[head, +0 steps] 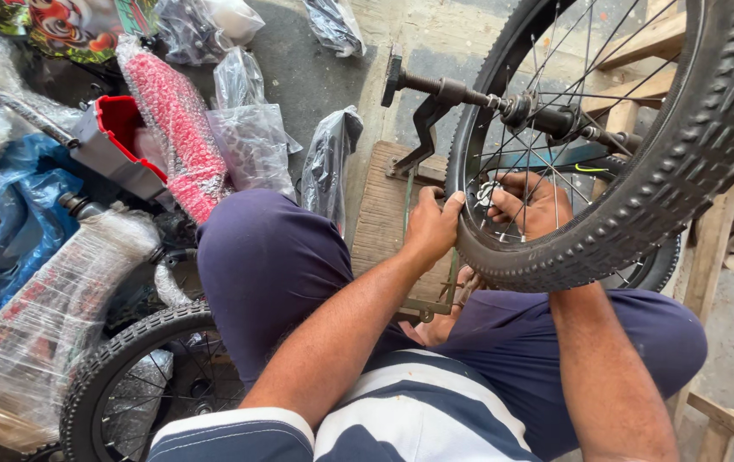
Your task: The person sits on the floor and uses pliers to adjust the spokes of a bicycle wheel mounted on a truing stand. They rotate the wheel and tighten or loosen individual spokes to align the rim.
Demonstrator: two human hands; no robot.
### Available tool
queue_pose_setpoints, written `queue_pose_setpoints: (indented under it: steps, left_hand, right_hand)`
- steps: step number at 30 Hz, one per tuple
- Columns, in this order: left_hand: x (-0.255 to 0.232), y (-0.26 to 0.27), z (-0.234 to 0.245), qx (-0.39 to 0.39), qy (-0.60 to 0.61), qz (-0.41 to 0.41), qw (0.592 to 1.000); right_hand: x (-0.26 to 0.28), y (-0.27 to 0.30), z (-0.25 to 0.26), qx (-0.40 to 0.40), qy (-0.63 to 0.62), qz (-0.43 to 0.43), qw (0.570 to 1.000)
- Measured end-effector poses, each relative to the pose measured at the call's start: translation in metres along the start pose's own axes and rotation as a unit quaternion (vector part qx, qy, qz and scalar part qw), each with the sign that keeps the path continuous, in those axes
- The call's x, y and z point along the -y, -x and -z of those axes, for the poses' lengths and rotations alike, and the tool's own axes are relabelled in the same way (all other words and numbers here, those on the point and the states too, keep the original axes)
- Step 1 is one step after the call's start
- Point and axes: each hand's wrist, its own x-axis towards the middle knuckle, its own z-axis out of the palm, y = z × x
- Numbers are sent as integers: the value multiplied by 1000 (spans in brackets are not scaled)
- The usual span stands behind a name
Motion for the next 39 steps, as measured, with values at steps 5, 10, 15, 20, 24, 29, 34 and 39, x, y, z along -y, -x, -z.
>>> queue_pose_setpoints:
  steps: [5,10,15,20,24,29,34,39]
  left_hand:
    - [-1,0,0,5,-10,7,1000]
    - [5,-2,-2,-4,-10,-11,1000]
    - [-1,0,2,12,7,-1,1000]
    - [-5,1,4,31,22,20,999]
    - [0,-2,0,2,-3,-18,1000]
    - [4,-2,-1,10,8,-7,1000]
    - [1,-1,0,10,15,-16,1000]
    - [-2,0,1,19,11,-13,1000]
  right_hand:
    - [20,8,-5,-5,63,-18,998]
    - [33,12,-7,20,80,-38,996]
    - [-5,-5,-5,39,-18,37,998]
    - [-32,-42,3,188,-242,89,948]
    - [-1,-34,17,219,-71,-2,973]
    - [31,-12,-6,38,129,-51,990]
    - [45,-17,-4,55,155,-54,985]
    - [22,-25,5,123,-16,3,992]
